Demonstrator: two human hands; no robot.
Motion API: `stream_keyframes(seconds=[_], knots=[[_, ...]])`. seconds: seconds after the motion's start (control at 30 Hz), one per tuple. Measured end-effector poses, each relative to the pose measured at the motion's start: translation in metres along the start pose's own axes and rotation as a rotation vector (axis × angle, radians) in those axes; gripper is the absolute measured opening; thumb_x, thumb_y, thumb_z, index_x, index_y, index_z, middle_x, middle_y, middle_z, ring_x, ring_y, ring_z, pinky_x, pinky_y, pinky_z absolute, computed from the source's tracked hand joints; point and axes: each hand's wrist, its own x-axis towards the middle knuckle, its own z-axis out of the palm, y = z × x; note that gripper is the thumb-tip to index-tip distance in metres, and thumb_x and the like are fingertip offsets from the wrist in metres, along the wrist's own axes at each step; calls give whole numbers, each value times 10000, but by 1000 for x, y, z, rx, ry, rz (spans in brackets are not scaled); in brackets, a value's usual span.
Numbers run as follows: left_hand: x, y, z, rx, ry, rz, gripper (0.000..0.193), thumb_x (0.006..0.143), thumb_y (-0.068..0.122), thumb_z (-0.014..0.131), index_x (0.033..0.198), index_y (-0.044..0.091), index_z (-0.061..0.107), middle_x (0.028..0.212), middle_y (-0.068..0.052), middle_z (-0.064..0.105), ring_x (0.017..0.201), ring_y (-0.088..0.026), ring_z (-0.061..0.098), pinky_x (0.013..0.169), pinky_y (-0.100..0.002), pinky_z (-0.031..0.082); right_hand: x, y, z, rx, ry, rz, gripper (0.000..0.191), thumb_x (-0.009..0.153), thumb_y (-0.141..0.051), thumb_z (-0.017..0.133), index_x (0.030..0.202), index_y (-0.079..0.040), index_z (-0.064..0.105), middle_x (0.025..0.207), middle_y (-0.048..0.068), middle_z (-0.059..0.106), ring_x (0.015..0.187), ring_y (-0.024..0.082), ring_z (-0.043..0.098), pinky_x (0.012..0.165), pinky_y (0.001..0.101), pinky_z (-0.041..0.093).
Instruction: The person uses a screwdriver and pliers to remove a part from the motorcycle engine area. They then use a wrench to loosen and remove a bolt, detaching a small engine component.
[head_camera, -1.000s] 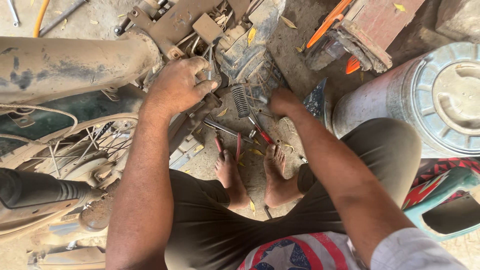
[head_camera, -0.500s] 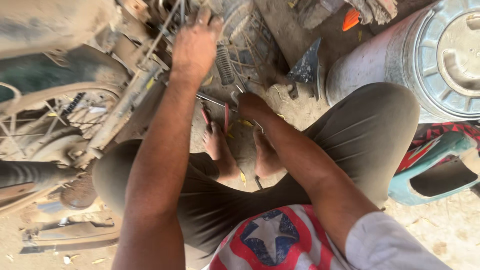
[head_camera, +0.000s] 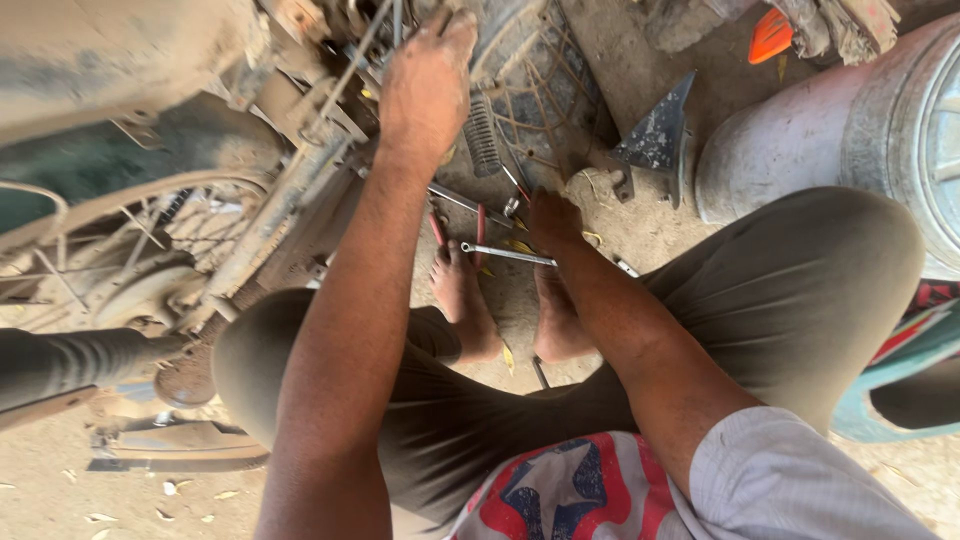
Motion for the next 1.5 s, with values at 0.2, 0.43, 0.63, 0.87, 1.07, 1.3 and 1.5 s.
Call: stream_keyframes(seconds=[0.2, 0.43, 0.63, 0.87, 1.07, 1.3, 1.5], knots=[[3, 5, -35, -405, -3, -70, 307, 855, 10, 747, 1147, 78, 682, 1152, -173, 749, 998, -350, 756, 918, -425, 606, 4, -4, -13, 70, 83, 76, 371, 960, -303, 622, 1187, -12, 583, 1126, 229, 691, 1051, 381, 691, 864, 489, 562], [6, 34, -53, -100, -258, -68, 203, 920, 100, 668, 1108, 23, 674, 939, -244, 727, 869, -418, 719, 765, -502, 588, 5, -1, -103, -4, -78, 43, 449, 882, -391, 623, 995, 36, 700, 896, 231, 758, 849, 360, 761, 775, 467, 590], [-13, 92, -57, -224, -497, 140, 251, 743, 92, 691, 987, 59, 738, 967, -201, 728, 955, -371, 722, 837, -489, 582, -45, 9, -233, -188, 121, -334, 442, 821, -469, 709, 1058, -103, 777, 1065, 186, 740, 1021, 401, 680, 872, 511, 529], [-37, 107, -63, -336, -409, 191, 306, 909, 343, 643, 1026, 73, 727, 980, -175, 744, 987, -357, 721, 855, -482, 595, -88, 2, -264, 65, 111, -372, 369, 834, -362, 730, 1095, -104, 768, 941, 191, 763, 902, 394, 729, 805, 496, 546], [-67, 95, -55, -253, -129, 203, 460, 1031, 418, 493, 1181, 4, 627, 1080, -188, 677, 948, -305, 728, 808, -432, 629, -82, -13, -261, 244, -50, -391, 305, 872, -248, 723, 1109, -63, 770, 753, 148, 729, 694, 248, 652, 646, 407, 530], [-71, 76, -61, -142, -186, 208, 520, 1023, 516, 374, 1221, 96, 606, 985, -142, 703, 856, -326, 738, 724, -461, 624, -80, -17, -255, 296, -70, -437, 286, 927, -265, 702, 1057, -19, 769, 664, 98, 612, 639, 170, 546, 591, 366, 455], [-57, 84, -78, -92, -241, 169, 610, 967, 660, 332, 1167, 170, 634, 828, -94, 742, 792, -303, 763, 677, -466, 635, -80, -13, -264, 127, -1, -380, 340, 936, -335, 700, 1137, -65, 749, 697, 105, 656, 631, 202, 641, 609, 345, 499]])
